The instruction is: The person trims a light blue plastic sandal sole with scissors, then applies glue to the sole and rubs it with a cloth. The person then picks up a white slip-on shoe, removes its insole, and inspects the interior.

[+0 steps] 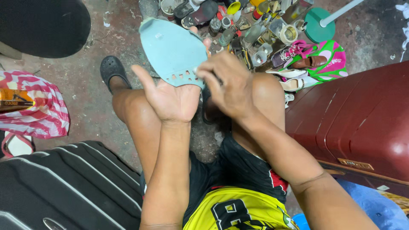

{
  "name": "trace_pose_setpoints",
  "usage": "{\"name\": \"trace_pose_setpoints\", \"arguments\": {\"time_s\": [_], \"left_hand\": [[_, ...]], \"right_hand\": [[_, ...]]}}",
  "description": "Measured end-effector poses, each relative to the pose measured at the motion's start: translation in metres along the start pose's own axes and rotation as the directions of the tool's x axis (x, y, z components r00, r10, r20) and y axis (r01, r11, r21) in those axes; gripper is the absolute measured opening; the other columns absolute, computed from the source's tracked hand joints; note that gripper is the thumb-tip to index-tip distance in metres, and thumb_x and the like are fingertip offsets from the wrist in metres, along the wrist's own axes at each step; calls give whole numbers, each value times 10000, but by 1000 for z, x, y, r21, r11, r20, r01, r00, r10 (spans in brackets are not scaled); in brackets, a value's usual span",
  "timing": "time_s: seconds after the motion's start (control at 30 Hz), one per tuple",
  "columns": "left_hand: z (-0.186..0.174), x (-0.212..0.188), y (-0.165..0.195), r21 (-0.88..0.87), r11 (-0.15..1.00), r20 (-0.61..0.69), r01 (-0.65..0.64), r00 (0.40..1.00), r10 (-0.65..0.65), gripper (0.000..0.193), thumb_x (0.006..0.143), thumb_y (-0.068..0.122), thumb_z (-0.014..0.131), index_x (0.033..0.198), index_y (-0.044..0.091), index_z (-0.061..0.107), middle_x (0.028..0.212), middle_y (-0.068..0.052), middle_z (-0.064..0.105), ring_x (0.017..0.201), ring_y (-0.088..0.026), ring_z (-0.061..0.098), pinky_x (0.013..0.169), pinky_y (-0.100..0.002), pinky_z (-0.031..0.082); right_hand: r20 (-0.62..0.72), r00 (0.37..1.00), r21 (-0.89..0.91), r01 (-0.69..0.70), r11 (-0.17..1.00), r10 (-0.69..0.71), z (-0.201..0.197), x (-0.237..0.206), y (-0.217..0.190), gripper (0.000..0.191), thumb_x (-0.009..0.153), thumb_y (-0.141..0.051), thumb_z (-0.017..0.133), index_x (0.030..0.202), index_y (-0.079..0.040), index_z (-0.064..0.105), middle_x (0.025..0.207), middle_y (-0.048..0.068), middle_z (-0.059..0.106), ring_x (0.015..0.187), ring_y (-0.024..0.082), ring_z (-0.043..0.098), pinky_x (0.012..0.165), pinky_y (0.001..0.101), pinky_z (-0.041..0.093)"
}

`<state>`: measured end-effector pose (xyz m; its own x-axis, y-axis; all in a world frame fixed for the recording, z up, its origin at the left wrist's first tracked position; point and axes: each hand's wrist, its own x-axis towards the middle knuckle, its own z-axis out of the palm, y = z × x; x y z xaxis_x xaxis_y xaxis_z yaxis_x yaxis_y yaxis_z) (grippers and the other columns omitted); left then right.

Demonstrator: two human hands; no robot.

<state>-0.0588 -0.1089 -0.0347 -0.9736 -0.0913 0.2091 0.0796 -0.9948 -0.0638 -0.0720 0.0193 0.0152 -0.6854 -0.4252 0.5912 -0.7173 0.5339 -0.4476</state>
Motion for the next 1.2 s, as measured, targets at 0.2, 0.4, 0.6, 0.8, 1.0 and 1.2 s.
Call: {"name": "trace_pose_setpoints", "arguments": {"time_s": [0.2,0.4,0.6,0.8,1.0,1.2], "left_hand": [[-12,-7,-8,77,997,-23,12,1000,-11,768,1120,591,269,1663,48,257,1624,-264,350,1491,-410,382,1313,-539,263],[-18,-8,-10,189,982,-11,26,1000,-25,753,1129,571,260,1656,34,272,1655,-252,356,1500,-416,405,1310,-528,297],[-12,-8,-12,123,989,51,87,994,-94,759,1142,574,251,1658,18,270,1645,-218,361,1485,-416,423,1274,-549,318],[-9,-11,-7,208,978,-17,-10,1000,14,745,1131,567,293,1646,30,259,1664,-244,361,1492,-365,384,1285,-510,312],[-14,-16,-8,258,965,-7,-52,998,56,710,1131,540,325,1655,63,286,1614,-142,394,1519,-346,381,1281,-496,304],[-24,-28,-15,212,976,-47,47,998,-38,613,1216,535,337,1559,28,383,1506,-109,502,1414,-281,454,1245,-464,314]], "right_hand": [[10,999,-24,40,999,-40,2,4,-1,165,911,-6,786,1043,-68,709,997,89,681,927,278,678,806,371,544],[122,993,190,-22,981,-2,12,6,-6,120,936,-17,741,1036,-73,702,978,81,686,884,258,711,799,349,567],[125,992,124,14,992,-30,10,8,-7,131,935,-33,745,1046,-90,705,1020,81,683,937,281,702,800,356,558],[79,996,-26,43,999,-40,-3,5,-2,155,938,-62,775,1065,-79,688,990,104,609,912,300,664,766,392,536],[20,999,-155,35,987,-32,-8,1,23,132,920,-78,786,998,-67,680,933,113,570,850,307,638,716,409,513],[-65,998,-141,13,990,-22,-7,8,27,136,985,-69,787,1085,-71,695,989,107,581,902,303,648,759,411,525]]}}
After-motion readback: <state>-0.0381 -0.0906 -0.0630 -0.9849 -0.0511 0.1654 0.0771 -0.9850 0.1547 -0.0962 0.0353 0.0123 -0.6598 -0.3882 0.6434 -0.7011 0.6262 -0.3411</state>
